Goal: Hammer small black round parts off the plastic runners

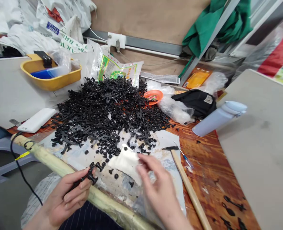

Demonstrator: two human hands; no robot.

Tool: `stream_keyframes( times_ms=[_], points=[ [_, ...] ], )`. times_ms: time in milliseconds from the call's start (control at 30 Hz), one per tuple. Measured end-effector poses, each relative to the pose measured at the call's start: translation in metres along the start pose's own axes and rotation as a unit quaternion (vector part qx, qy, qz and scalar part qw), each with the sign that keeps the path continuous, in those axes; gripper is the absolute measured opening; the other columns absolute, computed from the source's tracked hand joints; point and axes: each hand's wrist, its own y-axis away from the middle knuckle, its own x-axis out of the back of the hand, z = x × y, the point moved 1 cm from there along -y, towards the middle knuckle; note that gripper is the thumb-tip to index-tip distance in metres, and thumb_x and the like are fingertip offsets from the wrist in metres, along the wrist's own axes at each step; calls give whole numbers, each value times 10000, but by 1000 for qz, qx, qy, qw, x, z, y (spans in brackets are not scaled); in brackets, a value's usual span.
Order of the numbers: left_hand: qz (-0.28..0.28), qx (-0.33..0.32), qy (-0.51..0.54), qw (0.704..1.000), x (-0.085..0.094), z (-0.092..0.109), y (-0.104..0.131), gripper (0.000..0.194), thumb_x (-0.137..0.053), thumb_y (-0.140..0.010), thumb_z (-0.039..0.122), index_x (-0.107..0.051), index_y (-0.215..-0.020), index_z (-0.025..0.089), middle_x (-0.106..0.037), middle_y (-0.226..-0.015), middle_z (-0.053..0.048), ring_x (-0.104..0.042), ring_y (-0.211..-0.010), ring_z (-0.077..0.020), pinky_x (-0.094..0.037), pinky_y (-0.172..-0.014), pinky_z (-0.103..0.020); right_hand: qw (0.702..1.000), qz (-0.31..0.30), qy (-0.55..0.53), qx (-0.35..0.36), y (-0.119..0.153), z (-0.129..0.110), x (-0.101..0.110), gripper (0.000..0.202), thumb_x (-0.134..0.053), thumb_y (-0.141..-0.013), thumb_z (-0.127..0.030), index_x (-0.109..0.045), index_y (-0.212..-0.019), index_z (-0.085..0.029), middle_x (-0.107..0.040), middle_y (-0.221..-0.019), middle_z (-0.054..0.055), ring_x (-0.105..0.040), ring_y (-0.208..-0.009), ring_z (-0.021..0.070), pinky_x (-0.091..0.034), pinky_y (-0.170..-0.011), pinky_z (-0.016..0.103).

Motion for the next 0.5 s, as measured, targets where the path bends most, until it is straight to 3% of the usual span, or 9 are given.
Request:
stream_keyframes(
  times_ms=[67,167,400,500],
  points=[
    [-15,7,-7,1000,3,-2,-1,222,-623,-765,198,-599,-578,79,-438,-382,51,-220,-217,14,-185,-223,-108,990,-88,-108,16,2,-34,-21,266,-528,-887,-302,-603,-1134,-238,-657,-961,45,-616,-866,169,-511,-775,278],
    [-27,18,-19,999,10,-4,-2,245,-635,-766,246,-622,-590,77,-365,-326,73,-223,-218,4,-187,-232,-108,972,-126,-198,9,5,-60,-48,264,-531,-869,-231,-604,-1122,-209,-650,-906,33,-607,-812,145,-497,-754,244],
    [7,-11,-85,996,4,-5,5,325,-701,-709,302,-584,-473,111,-301,-242,81,-214,-200,-4,-145,-231,-119,942,-152,-277,-117,-6,-60,-67,203,-530,-862,-304,-654,-949,-169,-631,-780,17,-568,-693,132,-466,-637,222],
    [54,-50,-127,989,5,-9,11,228,-760,-660,280,-613,-562,137,-399,-290,84,-198,-202,11,-156,-242,-120,959,-172,-205,-94,-10,-62,-69,75,-600,-763,-187,-668,-787,-168,-588,-673,-18,-503,-600,104,-418,-570,199]
  ],
)
